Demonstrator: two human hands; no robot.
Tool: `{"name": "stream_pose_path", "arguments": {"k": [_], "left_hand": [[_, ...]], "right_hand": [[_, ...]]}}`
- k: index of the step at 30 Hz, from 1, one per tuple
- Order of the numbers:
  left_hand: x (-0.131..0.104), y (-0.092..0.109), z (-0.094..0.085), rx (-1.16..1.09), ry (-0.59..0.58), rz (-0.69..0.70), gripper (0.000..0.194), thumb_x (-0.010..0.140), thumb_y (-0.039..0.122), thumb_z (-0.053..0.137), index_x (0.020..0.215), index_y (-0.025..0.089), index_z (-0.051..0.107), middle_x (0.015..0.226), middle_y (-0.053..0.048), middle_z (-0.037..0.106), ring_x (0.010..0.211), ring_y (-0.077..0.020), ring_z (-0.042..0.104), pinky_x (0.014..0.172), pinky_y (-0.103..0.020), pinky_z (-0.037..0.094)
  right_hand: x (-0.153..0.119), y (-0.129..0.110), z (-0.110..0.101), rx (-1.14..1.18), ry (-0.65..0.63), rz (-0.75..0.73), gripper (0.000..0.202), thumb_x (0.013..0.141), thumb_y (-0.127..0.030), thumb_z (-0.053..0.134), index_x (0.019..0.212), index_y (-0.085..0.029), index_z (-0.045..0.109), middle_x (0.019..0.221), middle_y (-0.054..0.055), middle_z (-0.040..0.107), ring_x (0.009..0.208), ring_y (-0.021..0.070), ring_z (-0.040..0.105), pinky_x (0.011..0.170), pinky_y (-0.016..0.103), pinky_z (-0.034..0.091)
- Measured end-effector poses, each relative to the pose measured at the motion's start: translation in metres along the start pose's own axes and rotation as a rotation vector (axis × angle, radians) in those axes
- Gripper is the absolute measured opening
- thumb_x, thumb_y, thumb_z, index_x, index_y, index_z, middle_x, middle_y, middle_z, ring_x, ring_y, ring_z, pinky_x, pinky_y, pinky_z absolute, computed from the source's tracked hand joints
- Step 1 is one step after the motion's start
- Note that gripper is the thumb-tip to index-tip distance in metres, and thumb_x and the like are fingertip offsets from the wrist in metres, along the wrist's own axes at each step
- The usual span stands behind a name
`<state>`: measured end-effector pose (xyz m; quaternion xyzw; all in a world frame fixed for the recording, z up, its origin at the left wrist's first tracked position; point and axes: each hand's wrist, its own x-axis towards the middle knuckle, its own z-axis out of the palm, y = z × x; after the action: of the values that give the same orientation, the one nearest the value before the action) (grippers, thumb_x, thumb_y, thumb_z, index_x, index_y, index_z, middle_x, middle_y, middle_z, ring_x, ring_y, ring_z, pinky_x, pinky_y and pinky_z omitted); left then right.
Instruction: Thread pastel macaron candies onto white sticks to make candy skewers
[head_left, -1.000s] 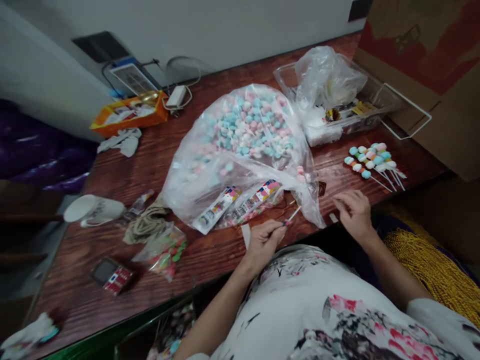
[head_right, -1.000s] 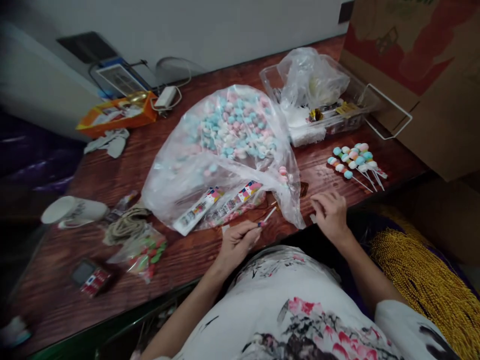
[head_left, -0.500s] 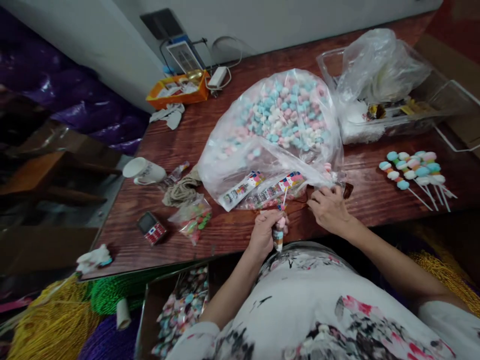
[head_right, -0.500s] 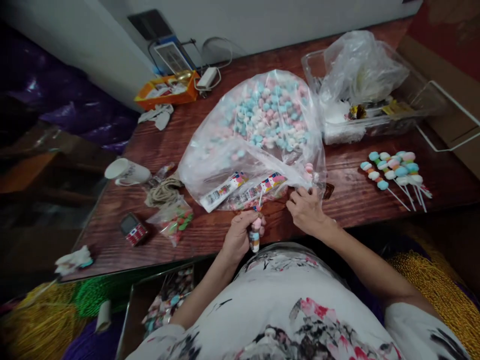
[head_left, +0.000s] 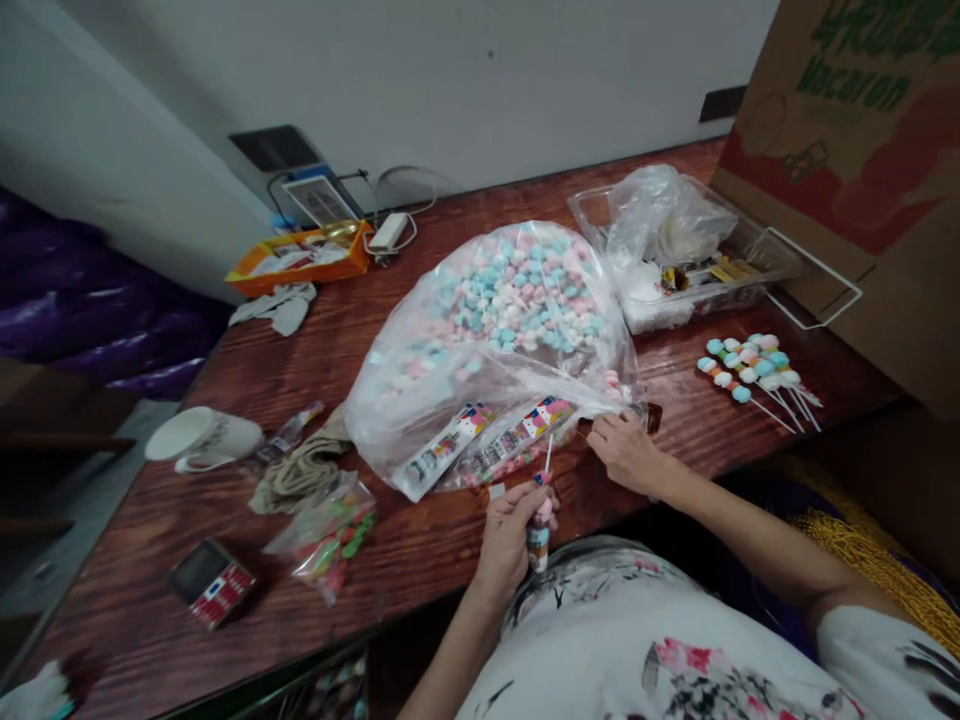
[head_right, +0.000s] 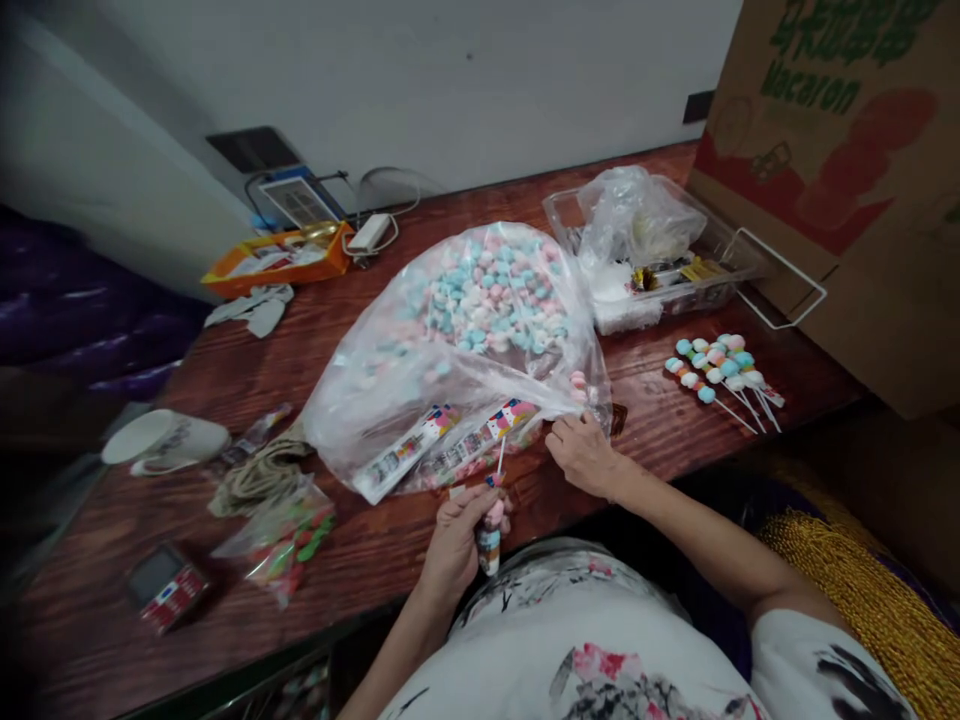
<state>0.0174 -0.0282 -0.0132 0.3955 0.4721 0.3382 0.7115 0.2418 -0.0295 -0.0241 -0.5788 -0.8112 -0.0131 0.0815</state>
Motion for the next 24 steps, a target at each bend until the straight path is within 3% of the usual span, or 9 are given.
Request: {"name": "stream_pose_path", "arguments": {"k": [5,9,12,15,24], "left_hand": [[-0.005,0.011,0.003,-0.063,0.051,-0.006,0.03,0.071,0.04,0.073,0.062,0.012,0.066,0.049,0.002,0.052,0.044,-0.0083,0.052,0.044,-0.02,0.035],[-0.006,0.019,-0.01,-0.142,0.144,0.047,0.028,0.066,0.037,0.076,0.063,0.012,0.064,0.059,0.0,0.062,0.043,-0.0079,0.054,0.044,-0.021,0.038],[-0.009,0.019,-0.018,-0.165,0.196,0.058,0.026,0.065,0.035,0.077,0.065,0.013,0.064,0.061,-0.001,0.065,0.043,-0.0082,0.055,0.044,-0.021,0.04],[-0.013,0.017,-0.018,-0.17,0.187,0.06,0.026,0.066,0.036,0.077,0.065,0.012,0.065,0.059,0.0,0.064,0.043,-0.0082,0.055,0.044,-0.02,0.04],[-0.015,0.008,-0.015,-0.179,0.128,0.006,0.029,0.066,0.037,0.079,0.061,0.012,0.064,0.058,0.0,0.063,0.043,-0.0071,0.053,0.045,-0.02,0.042]], "right_hand": [[-0.017,0.005,-0.015,0.066,0.136,0.057,0.022,0.09,-0.01,0.047,0.098,-0.013,0.067,0.098,0.012,0.067,0.093,0.0227,0.048,0.08,0.035,0.029],[-0.027,-0.016,-0.017,0.092,0.216,0.017,0.018,0.091,-0.016,0.051,0.094,-0.018,0.068,0.098,0.008,0.068,0.093,0.0226,0.047,0.08,0.038,0.026],[-0.028,-0.041,-0.012,0.13,0.151,-0.082,0.016,0.09,-0.017,0.054,0.089,-0.02,0.069,0.095,0.007,0.068,0.092,0.022,0.046,0.079,0.038,0.024],[-0.019,-0.055,-0.007,0.112,0.083,-0.131,0.019,0.09,-0.016,0.053,0.098,-0.021,0.07,0.099,0.007,0.067,0.094,0.0226,0.045,0.078,0.038,0.024],[0.016,-0.051,0.004,0.013,-0.106,-0.113,0.019,0.085,-0.009,0.051,0.094,-0.014,0.068,0.107,0.014,0.066,0.098,0.0256,0.047,0.075,0.038,0.027]]}}
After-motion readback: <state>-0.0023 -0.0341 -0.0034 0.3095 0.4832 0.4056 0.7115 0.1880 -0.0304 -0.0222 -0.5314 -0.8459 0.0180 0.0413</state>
